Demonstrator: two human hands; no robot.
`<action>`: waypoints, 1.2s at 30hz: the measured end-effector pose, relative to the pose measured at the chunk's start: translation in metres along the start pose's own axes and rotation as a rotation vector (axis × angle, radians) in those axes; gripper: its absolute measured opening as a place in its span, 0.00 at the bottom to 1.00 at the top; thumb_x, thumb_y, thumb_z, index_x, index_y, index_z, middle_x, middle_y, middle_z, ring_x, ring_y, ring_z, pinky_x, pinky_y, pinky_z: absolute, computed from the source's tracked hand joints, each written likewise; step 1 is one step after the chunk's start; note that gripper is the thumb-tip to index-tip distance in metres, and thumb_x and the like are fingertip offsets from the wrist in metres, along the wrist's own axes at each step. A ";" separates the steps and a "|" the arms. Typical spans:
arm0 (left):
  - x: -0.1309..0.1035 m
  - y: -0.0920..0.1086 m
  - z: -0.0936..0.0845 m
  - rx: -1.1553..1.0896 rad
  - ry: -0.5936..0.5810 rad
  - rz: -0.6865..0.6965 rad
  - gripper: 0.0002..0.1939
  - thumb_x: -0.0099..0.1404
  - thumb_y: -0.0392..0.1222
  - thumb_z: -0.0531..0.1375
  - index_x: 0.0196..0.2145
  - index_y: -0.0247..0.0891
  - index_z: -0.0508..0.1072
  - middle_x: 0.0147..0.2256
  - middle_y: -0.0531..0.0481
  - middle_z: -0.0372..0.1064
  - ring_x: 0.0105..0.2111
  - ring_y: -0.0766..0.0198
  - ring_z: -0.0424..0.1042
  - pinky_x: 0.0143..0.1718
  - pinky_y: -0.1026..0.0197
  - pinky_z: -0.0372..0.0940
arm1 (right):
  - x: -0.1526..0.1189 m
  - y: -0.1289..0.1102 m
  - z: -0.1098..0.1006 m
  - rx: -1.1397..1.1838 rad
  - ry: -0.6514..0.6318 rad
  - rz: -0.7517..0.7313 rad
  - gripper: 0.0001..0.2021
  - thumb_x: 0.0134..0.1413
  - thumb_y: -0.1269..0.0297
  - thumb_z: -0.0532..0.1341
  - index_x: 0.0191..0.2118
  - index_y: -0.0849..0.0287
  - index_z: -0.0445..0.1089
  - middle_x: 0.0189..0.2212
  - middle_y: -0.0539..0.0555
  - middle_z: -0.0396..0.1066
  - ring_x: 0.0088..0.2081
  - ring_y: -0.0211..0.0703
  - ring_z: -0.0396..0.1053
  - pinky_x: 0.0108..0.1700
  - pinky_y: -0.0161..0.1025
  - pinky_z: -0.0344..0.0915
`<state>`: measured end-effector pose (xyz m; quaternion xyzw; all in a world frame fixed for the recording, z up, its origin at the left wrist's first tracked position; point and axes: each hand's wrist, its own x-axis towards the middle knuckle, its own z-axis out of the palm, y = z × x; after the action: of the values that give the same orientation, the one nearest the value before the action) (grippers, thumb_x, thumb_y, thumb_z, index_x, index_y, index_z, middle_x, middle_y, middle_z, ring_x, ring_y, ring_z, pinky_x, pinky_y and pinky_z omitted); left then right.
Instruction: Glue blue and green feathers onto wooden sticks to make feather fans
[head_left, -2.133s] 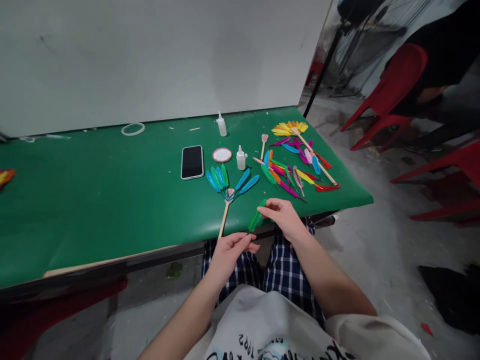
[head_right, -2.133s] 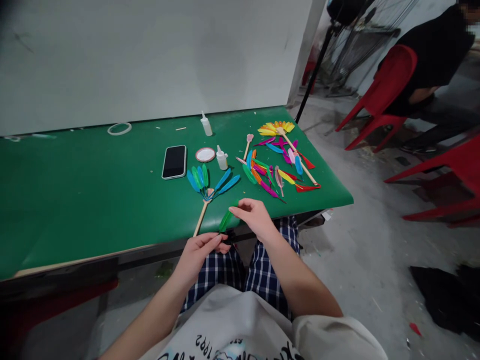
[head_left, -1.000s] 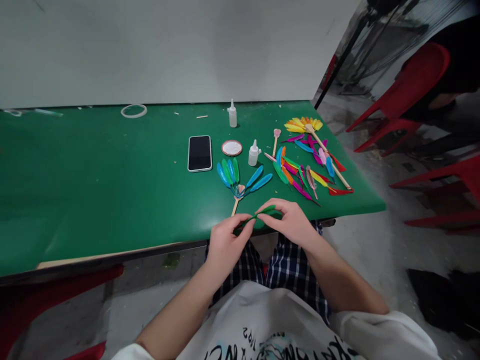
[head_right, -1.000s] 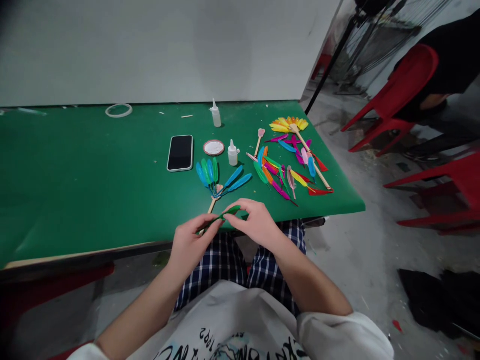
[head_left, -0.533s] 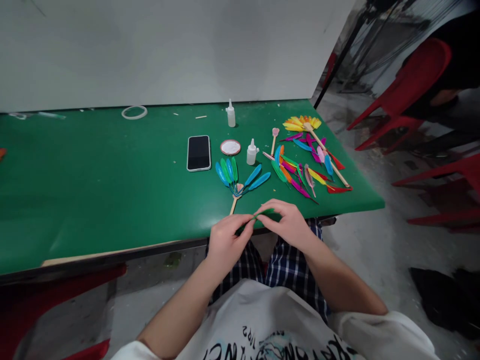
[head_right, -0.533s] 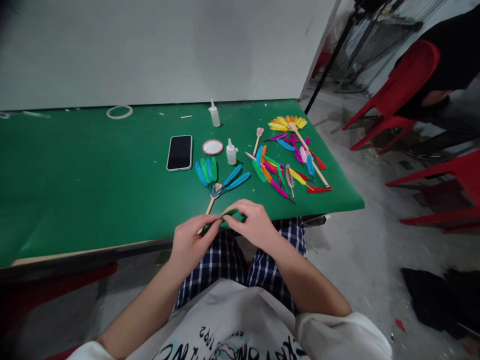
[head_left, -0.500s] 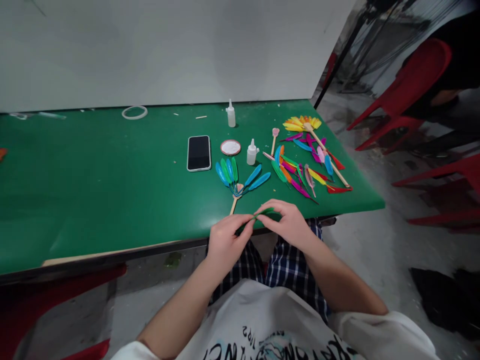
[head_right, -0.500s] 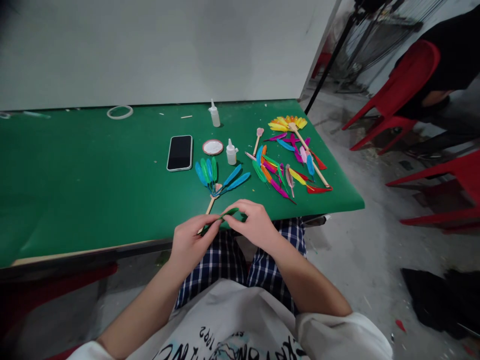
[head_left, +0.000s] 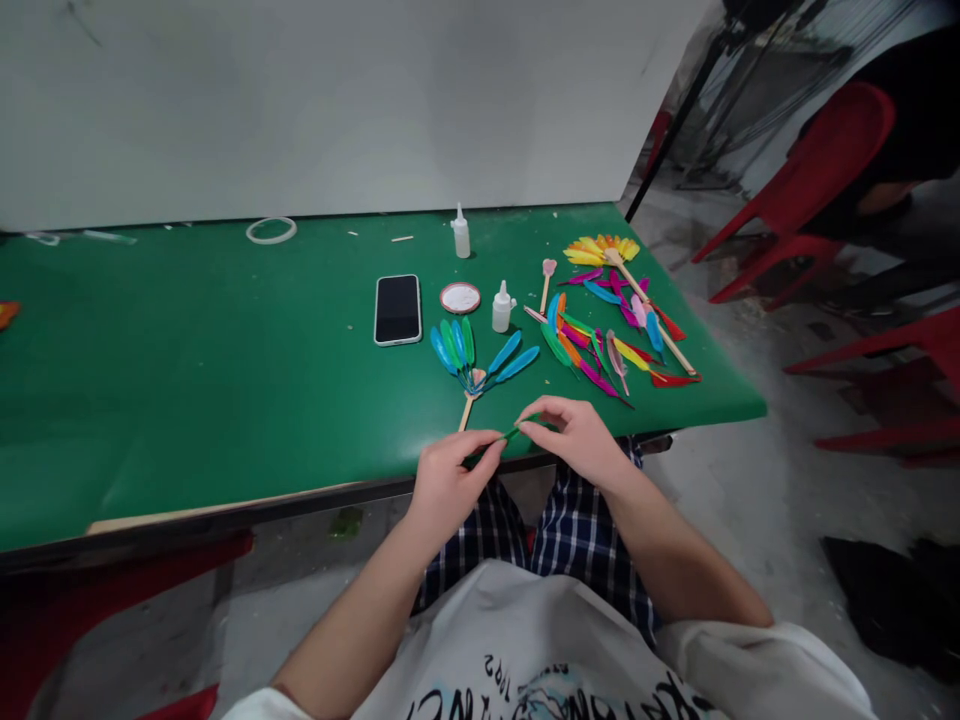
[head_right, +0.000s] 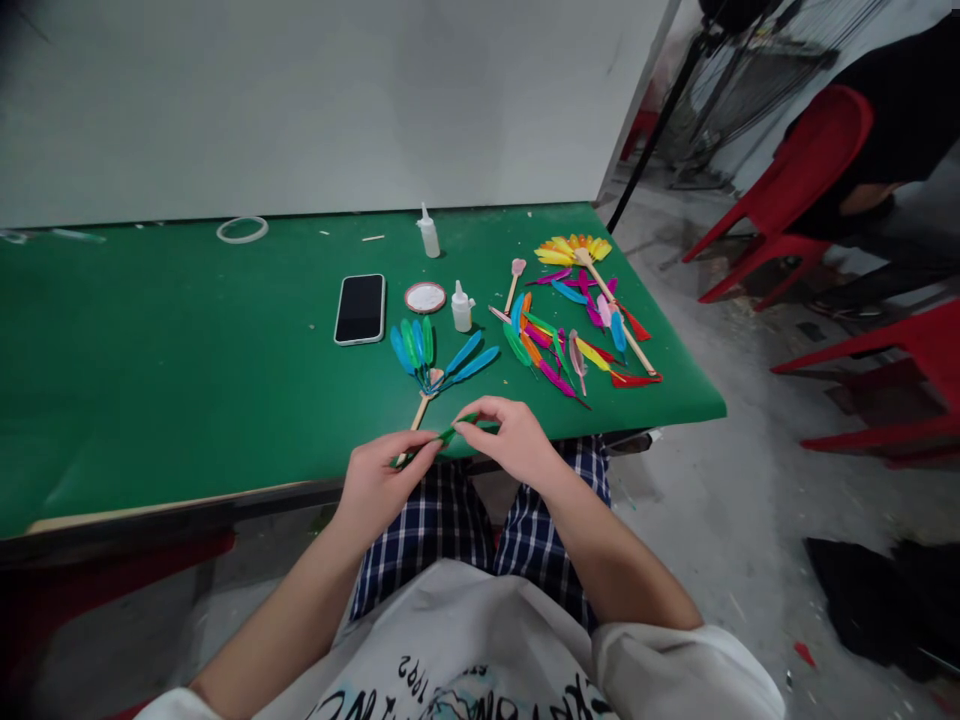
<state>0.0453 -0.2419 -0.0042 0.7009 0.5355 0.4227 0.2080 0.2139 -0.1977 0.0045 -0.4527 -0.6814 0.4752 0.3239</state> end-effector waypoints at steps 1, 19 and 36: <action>0.000 0.000 0.000 -0.017 -0.006 -0.030 0.04 0.56 0.35 0.59 0.28 0.36 0.75 0.27 0.52 0.74 0.26 0.68 0.72 0.29 0.69 0.66 | 0.000 0.000 -0.001 -0.029 0.015 0.000 0.04 0.47 0.66 0.59 0.29 0.59 0.69 0.26 0.50 0.70 0.30 0.37 0.67 0.33 0.33 0.63; -0.006 -0.007 0.007 -0.565 -0.146 -0.571 0.11 0.53 0.45 0.62 0.30 0.34 0.74 0.26 0.49 0.75 0.28 0.62 0.74 0.32 0.64 0.69 | 0.001 0.010 0.008 0.374 -0.032 0.204 0.11 0.41 0.58 0.63 0.29 0.60 0.71 0.24 0.49 0.70 0.27 0.36 0.66 0.32 0.35 0.61; -0.013 -0.019 -0.006 0.161 0.051 0.178 0.17 0.59 0.36 0.59 0.47 0.39 0.69 0.36 0.48 0.74 0.34 0.64 0.74 0.36 0.63 0.69 | -0.009 0.001 -0.017 0.225 0.512 -0.052 0.07 0.48 0.60 0.60 0.33 0.56 0.69 0.32 0.52 0.72 0.35 0.40 0.69 0.40 0.40 0.66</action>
<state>0.0290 -0.2482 -0.0198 0.7491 0.5086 0.4129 0.0989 0.2321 -0.1997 0.0096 -0.5015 -0.5318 0.4095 0.5459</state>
